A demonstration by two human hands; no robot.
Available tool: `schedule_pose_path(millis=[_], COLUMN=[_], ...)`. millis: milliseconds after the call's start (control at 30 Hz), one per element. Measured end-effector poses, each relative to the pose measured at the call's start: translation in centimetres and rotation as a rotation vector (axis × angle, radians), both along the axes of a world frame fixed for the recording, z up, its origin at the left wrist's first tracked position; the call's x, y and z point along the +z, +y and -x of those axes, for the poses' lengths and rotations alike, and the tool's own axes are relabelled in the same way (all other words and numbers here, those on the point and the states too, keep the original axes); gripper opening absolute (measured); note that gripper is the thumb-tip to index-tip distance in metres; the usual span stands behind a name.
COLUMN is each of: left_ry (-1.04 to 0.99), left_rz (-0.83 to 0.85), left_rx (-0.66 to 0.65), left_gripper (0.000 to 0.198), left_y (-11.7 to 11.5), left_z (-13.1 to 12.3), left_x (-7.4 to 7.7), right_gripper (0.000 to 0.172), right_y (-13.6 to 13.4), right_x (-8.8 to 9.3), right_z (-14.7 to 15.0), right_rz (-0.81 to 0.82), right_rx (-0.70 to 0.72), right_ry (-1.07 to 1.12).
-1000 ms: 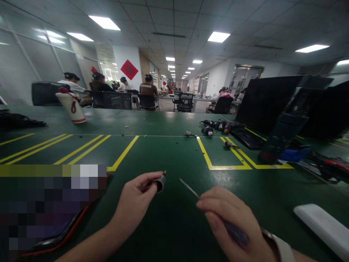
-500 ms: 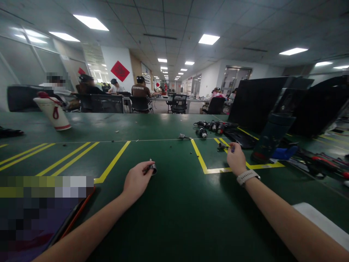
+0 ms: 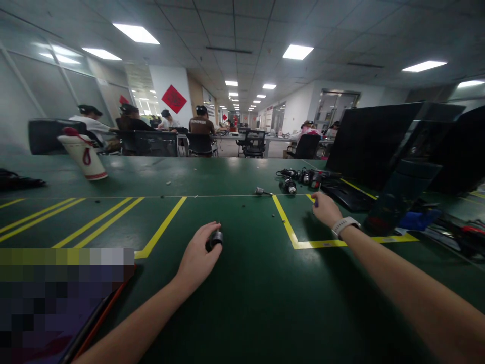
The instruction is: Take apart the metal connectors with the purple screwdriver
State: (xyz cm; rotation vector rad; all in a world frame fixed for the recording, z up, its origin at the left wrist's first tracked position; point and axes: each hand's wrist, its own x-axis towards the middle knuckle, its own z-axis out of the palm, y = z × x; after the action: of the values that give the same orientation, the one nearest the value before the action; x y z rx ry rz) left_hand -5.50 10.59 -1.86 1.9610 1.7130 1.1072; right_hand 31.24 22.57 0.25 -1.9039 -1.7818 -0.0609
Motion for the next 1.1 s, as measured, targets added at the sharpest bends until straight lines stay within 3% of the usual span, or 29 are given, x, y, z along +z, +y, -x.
schedule_pose_path(millis=[133, 233, 300, 367, 533, 633, 733, 800, 900, 1033, 1100], left_ry=[0.142, 0.149, 0.124, 0.102, 0.112, 0.110, 0.088, 0.055, 0.001, -0.123, -0.164], left_rz=[0.061, 0.053, 0.013, -0.017, -0.084, -0.079, -0.068, -0.073, -0.068, -0.081, -0.133], left_rx=[-0.061, -0.084, -0.108, -0.189, -0.481, -0.514, -0.514, -0.499, -0.411, -0.144, -0.029], left_gripper=[0.036, 0.020, 0.019, 0.018, 0.024, 0.025, 0.026, 0.033, 0.039, 0.030, 0.035], left_y=[-0.2, -0.3, -0.3, -0.2, 1.5, 3.1, 3.9, 3.6, 2.0, -1.2, -2.7], left_z=[-0.5, -1.4, -2.9, -5.4, -14.6, -19.3, -21.7, -21.7, -19.7, -15.0, -12.7], left_x=[0.8, 1.3, 1.7, 2.1, 2.3, 1.8, 1.3, 1.1, 0.9, 1.1, 1.6], right_gripper=[0.021, 0.016, 0.022, 0.028, 0.020, 0.021, 0.020, 0.020, 0.021, 0.023, 0.023], right_y=[1.2, 0.9, 0.3, -0.3, -1.8, -3.4, -5.8, -7.5, -9.7, -11.7, -13.0], right_x=[-0.5, -0.9, -0.8, -0.4, 2.1, 3.9, 4.9, 5.2, 5.3, 5.2, 4.9], right_z=[-1.0, -1.3, -1.2, -1.1, -0.3, 0.9, 2.6, 3.7, 5.3, 7.6, 9.1], right_rz=[0.126, 0.109, 0.059, -0.008, -0.236, -0.347, -0.389, -0.390, -0.345, -0.239, -0.173], right_rx=[0.030, 0.061, 0.093, 0.123, 0.179, 0.275, 0.400, 0.469, 0.626, 0.757, 0.816], right_ry=[-0.046, -0.056, -0.043, -0.009, 0.161, 0.287, 0.391, 0.453, 0.700, 0.882, 0.931])
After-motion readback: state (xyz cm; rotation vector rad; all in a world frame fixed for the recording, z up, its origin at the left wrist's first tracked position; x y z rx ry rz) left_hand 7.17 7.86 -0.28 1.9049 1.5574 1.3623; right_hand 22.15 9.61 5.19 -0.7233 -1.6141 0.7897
